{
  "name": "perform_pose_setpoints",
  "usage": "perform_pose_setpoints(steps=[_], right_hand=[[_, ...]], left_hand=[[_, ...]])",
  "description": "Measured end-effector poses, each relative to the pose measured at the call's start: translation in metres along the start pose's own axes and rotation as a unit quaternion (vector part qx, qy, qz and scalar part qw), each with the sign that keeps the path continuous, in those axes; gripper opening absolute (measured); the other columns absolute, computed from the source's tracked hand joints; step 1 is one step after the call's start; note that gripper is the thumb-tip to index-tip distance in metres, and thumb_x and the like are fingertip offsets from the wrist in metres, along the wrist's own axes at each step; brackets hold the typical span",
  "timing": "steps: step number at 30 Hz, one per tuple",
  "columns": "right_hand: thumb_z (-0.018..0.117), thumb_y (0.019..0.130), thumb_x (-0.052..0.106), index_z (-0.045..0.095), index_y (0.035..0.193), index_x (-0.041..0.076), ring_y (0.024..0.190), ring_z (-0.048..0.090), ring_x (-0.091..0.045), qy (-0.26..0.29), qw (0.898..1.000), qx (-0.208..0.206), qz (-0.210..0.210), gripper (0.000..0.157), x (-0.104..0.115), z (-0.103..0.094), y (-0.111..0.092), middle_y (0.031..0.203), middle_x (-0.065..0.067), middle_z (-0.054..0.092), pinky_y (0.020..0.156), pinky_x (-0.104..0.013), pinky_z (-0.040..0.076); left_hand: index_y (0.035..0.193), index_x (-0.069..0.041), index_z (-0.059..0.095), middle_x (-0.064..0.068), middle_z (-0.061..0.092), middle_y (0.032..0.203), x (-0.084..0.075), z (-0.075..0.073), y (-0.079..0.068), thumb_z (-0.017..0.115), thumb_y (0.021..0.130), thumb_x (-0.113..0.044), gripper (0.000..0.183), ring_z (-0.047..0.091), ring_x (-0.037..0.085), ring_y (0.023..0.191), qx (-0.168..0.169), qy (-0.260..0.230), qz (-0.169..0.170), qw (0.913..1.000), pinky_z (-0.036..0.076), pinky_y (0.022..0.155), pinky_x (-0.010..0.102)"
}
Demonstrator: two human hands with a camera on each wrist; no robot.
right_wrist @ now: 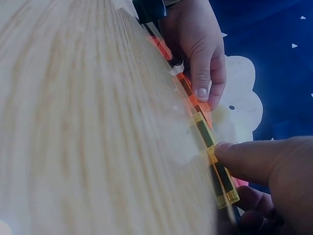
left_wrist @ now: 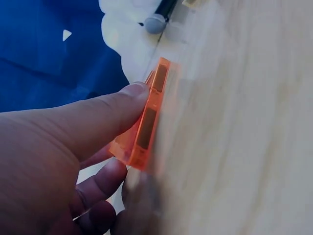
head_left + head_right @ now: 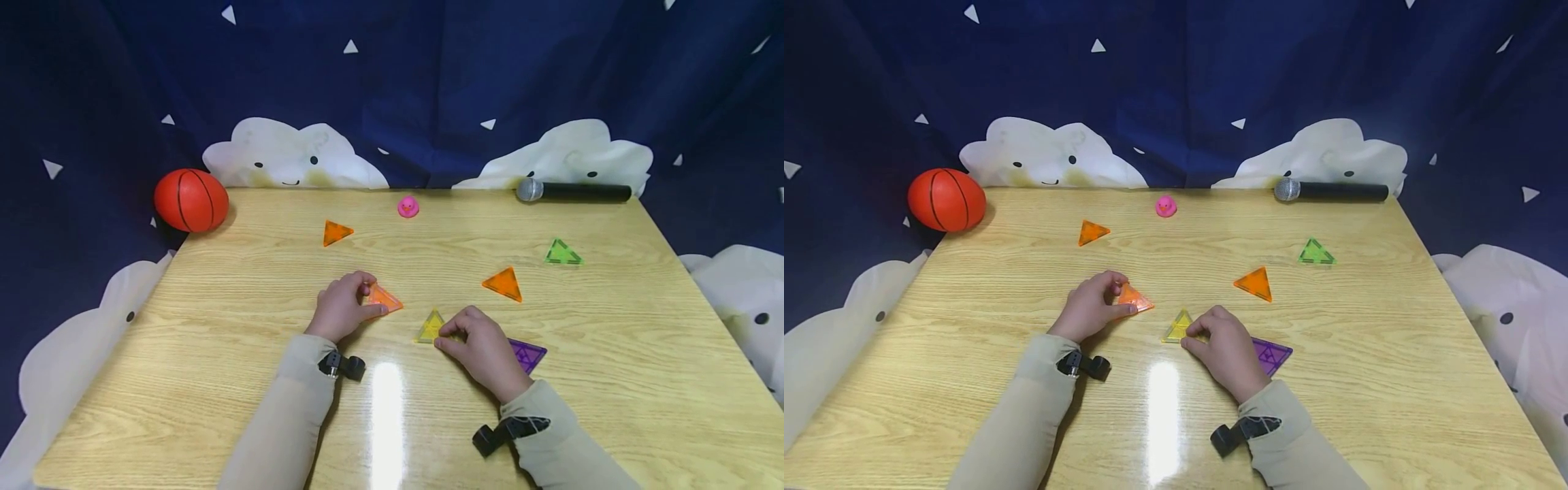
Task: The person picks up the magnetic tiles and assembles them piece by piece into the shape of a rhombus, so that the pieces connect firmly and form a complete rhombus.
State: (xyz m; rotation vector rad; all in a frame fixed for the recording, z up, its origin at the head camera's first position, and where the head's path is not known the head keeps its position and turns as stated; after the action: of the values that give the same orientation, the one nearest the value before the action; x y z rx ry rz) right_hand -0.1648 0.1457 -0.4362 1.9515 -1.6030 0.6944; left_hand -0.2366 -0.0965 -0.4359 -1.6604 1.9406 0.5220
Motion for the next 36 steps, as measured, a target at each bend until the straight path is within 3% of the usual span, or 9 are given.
perform_pose_setpoints(steps=[4,9,21,36], right_hand=[[0.083,0.083,0.019,0.075,0.087,0.018,0.076,0.049,-0.013,-0.001,1.0,0.0,0.0,0.009,0.0,0.0,0.0,0.092,0.005,0.058,0.069,-0.031,0.043],[0.083,0.083,0.02,0.075,0.087,0.018,0.076,0.048,-0.013,-0.001,1.0,0.001,0.004,0.01,-0.001,0.001,0.0,0.092,0.005,0.058,0.069,-0.031,0.042],[0.083,0.084,0.02,0.074,0.087,0.018,0.077,0.049,-0.014,-0.003,1.0,0.002,0.004,0.01,0.0,0.0,0.0,0.092,0.004,0.058,0.07,-0.031,0.042],[0.083,0.084,0.021,0.074,0.086,0.02,0.076,0.049,-0.014,-0.004,1.0,-0.005,-0.01,0.01,-0.002,0.001,0.0,0.092,0.005,0.059,0.071,-0.032,0.043]], left_hand=[[0.129,-0.016,0.061,-0.001,0.062,0.106,-0.002,0.001,-0.003,0.086,0.08,-0.035,0.057,0.054,0.024,0.097,-0.005,-0.01,0.003,0.9999,0.038,0.095,0.046],[0.128,-0.016,0.06,0.0,0.065,0.104,-0.002,0.002,-0.003,0.084,0.084,-0.026,0.051,0.055,0.021,0.087,-0.011,-0.049,-0.001,0.9988,0.046,0.079,0.036],[0.12,-0.016,0.064,-0.001,0.065,0.094,-0.004,0.001,-0.009,0.078,0.089,-0.017,0.035,0.059,0.019,0.082,-0.037,-0.112,0.008,0.993,0.05,0.077,0.035],[0.115,-0.015,0.064,-0.001,0.068,0.091,-0.006,0.013,-0.016,0.078,0.089,-0.015,0.029,0.062,0.017,0.076,-0.033,-0.202,0.001,0.9788,0.051,0.073,0.033]])
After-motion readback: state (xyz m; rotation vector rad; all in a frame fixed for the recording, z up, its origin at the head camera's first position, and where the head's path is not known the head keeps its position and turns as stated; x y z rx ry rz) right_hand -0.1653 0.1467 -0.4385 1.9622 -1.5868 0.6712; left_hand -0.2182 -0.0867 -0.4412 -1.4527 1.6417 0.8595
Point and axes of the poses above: each hand's wrist, its own y-axis towards the middle knuckle, its own z-axis out of the palm, x = y × z, the point moved 4 cm from there along y, towards the middle knuckle
